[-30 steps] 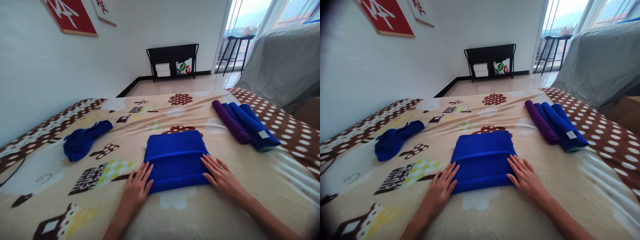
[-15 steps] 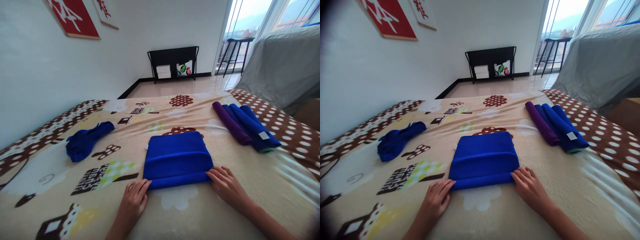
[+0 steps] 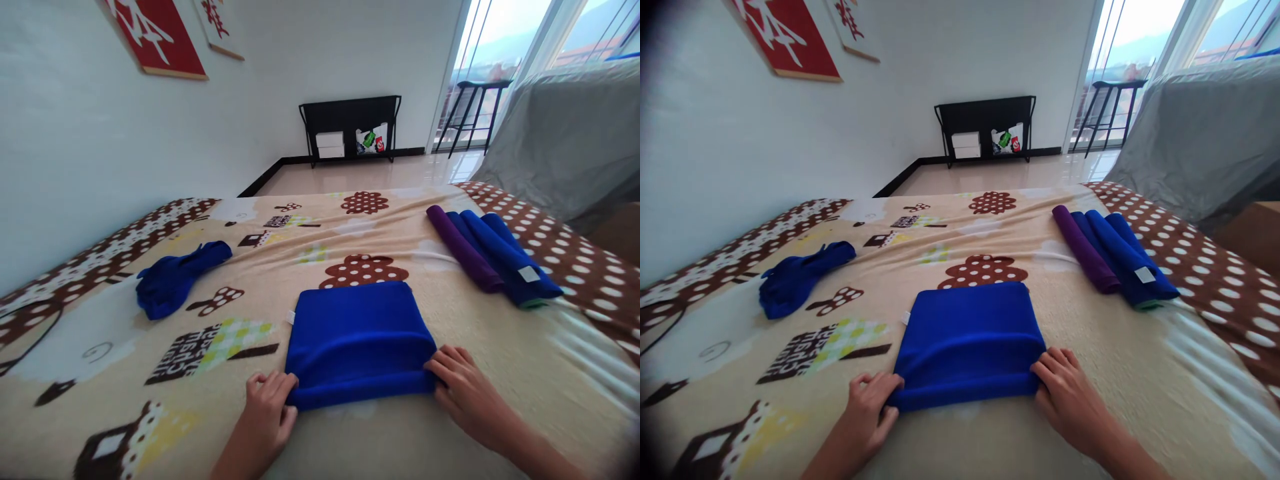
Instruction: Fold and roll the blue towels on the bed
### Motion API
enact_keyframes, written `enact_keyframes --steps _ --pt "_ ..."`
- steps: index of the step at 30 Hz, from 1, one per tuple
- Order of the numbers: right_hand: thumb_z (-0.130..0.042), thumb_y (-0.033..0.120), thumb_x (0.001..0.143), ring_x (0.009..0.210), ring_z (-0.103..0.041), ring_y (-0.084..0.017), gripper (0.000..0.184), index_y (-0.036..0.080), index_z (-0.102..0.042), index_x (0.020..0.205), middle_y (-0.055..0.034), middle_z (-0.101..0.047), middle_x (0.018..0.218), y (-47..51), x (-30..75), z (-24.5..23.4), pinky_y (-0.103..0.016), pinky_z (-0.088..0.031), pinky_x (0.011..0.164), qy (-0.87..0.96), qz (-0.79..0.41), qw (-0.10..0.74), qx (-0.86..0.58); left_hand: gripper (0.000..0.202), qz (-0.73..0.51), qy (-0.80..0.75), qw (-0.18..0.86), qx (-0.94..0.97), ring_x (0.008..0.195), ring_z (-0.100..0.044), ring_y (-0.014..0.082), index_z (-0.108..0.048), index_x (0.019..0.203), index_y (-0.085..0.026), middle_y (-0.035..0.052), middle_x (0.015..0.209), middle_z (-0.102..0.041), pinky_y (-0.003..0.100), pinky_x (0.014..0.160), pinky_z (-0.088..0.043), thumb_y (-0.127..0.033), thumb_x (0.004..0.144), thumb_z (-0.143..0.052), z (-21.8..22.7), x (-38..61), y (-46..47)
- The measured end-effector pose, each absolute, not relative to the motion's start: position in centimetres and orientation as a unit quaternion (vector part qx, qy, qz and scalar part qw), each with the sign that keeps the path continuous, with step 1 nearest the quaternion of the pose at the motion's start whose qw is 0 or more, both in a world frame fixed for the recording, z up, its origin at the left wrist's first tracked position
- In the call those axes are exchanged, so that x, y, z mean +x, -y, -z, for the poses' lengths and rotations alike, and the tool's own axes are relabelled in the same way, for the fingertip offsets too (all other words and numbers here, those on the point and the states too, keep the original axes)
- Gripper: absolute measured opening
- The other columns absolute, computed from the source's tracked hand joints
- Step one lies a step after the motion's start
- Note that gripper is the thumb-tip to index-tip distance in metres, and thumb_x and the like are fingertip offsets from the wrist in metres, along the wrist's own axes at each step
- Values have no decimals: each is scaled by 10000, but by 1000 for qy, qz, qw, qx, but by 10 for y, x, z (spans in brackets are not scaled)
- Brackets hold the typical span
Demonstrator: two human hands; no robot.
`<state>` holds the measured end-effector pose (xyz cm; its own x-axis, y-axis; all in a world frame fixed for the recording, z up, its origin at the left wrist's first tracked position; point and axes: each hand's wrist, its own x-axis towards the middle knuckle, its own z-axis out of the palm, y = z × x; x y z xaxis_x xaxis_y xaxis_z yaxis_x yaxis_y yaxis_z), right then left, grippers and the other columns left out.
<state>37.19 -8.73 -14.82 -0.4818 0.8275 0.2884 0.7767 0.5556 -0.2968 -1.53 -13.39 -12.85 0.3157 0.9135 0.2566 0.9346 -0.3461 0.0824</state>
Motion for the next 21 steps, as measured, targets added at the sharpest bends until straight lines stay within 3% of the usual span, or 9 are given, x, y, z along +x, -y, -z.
enact_keyframes --steps 3,6,8,10,13,17,19,21 --pt "-449 108 841 1085 -555 -290 323 152 -665 1078 -141 -633 1173 85 342 152 -482 -412 933 824 53 244 -509 343 162 620 164 -750 979 -647 258 -649 1061 -214 76 1045 -707 475 929 -331 -66 803 -479 138 16 127" --pt "-406 92 879 1238 -511 -243 468 171 -567 1311 -96 -560 1368 87 308 153 -441 -397 1014 863 59 236 -443 373 197 564 161 -786 1127 -610 224 -610 1221 -194 92 1213 -681 408 1004 -349 -109 884 -473 144 55 120" --pt "-422 206 948 1300 -478 -190 487 222 -447 1435 -32 -495 1451 87 302 155 -395 -408 1037 903 23 190 -385 436 176 509 119 -834 1224 -563 193 -517 1363 -185 78 1334 -625 342 1021 -380 -182 929 -475 148 64 117" --pt "-438 376 982 1338 -451 -188 552 223 -339 1502 -31 -432 1498 86 316 159 -399 -422 1040 907 21 151 -392 519 134 503 110 -847 1284 -522 197 -420 1452 -208 63 1426 -555 339 1020 -401 -293 946 -496 152 50 118" --pt "-440 485 980 1337 -462 -222 597 182 -364 1489 -75 -439 1487 81 351 167 -447 -416 1052 878 66 146 -451 542 104 563 149 -806 1324 -489 236 -392 1472 -245 57 1459 -521 412 1050 -372 -342 948 -490 157 6 125" --pt "-461 441 983 1343 -453 -264 458 139 -582 1304 -110 -493 1441 80 341 160 -498 -358 1103 854 95 172 -481 515 126 590 190 -774 1345 -464 280 -458 1430 -206 92 1462 -508 541 1144 -180 -194 915 -462 150 3 127" --pt "-443 410 994 1365 -428 -243 425 164 -581 1313 -88 -465 1465 80 310 151 -467 -365 1109 873 66 173 -452 573 124 552 169 -807 1383 -422 254 -439 1442 -166 90 1494 -465 491 1159 -188 -112 871 -438 141 31 120" --pt "-419 449 999 1374 -417 -215 485 198 -491 1408 -68 -412 1502 76 285 146 -432 -401 1090 905 25 157 -395 608 96 498 126 -853 1414 -380 216 -372 1481 -158 63 1531 -413 417 1142 -268 -116 877 -426 136 57 109"
